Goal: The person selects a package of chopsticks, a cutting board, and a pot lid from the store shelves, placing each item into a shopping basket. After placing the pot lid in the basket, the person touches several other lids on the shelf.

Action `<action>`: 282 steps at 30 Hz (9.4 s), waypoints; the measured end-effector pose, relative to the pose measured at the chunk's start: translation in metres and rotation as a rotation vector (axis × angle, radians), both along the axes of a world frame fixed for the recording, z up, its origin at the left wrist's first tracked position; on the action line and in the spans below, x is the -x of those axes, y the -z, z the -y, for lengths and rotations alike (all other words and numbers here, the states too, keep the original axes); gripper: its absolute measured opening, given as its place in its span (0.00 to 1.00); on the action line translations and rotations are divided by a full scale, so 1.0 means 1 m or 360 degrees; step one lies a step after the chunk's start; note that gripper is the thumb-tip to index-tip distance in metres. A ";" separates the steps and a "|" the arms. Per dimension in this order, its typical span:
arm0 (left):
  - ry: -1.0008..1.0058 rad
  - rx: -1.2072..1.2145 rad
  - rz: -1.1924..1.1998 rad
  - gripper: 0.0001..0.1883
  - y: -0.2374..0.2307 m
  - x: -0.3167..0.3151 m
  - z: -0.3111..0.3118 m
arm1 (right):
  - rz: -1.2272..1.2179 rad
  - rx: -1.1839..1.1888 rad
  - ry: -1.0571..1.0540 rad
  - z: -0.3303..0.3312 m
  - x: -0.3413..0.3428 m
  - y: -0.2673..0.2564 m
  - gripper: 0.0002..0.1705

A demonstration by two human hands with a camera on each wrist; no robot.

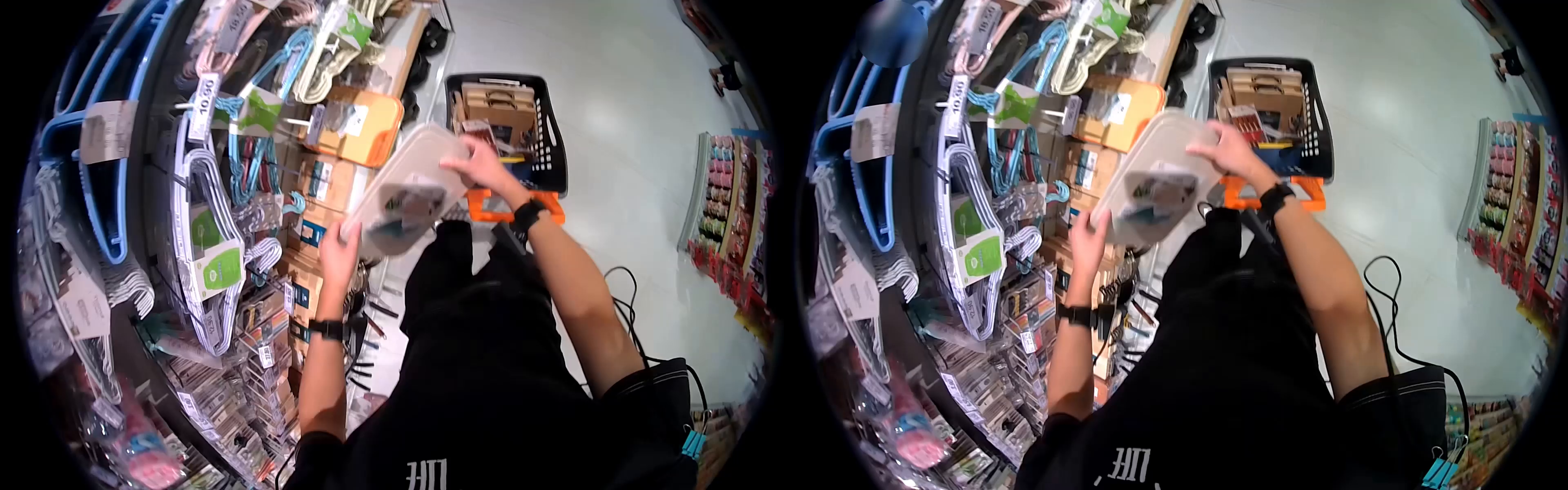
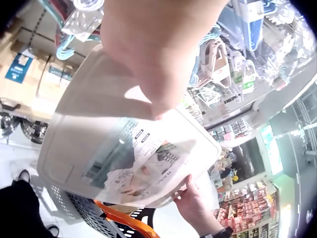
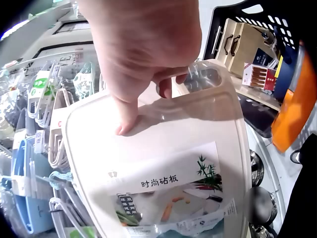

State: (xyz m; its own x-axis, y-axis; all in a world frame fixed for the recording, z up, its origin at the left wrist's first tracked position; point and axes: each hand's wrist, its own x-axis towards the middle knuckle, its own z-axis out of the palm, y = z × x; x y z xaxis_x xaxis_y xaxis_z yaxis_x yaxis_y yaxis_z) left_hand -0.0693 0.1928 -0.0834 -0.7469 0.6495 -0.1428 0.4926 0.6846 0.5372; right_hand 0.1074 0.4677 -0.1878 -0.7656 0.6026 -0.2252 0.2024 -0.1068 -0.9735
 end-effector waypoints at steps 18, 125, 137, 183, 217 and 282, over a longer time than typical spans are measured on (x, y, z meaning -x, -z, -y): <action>0.0355 0.0016 0.0158 0.33 0.172 0.059 -0.148 | 0.0164 0.0307 0.0870 -0.115 -0.050 0.065 0.17; -0.0171 0.0218 -0.0926 0.24 0.439 0.202 -0.279 | 0.0089 0.0267 0.0658 -0.246 0.243 0.299 0.18; -0.0099 0.0179 -0.1109 0.22 0.441 0.201 -0.278 | 0.0089 0.0410 0.0417 -0.259 0.293 0.285 0.18; -0.0309 0.0353 -0.0845 0.28 0.431 0.194 -0.285 | 0.0350 -0.0370 0.0012 -0.157 0.352 0.354 0.10; 0.0678 0.0305 0.0562 0.19 0.376 0.083 -0.351 | 0.0639 -0.1754 -0.0053 -0.304 0.114 0.397 0.08; 0.1722 0.1513 -0.1376 0.19 0.655 0.224 -0.407 | 0.0857 -0.1516 -0.0181 -0.295 0.062 0.392 0.12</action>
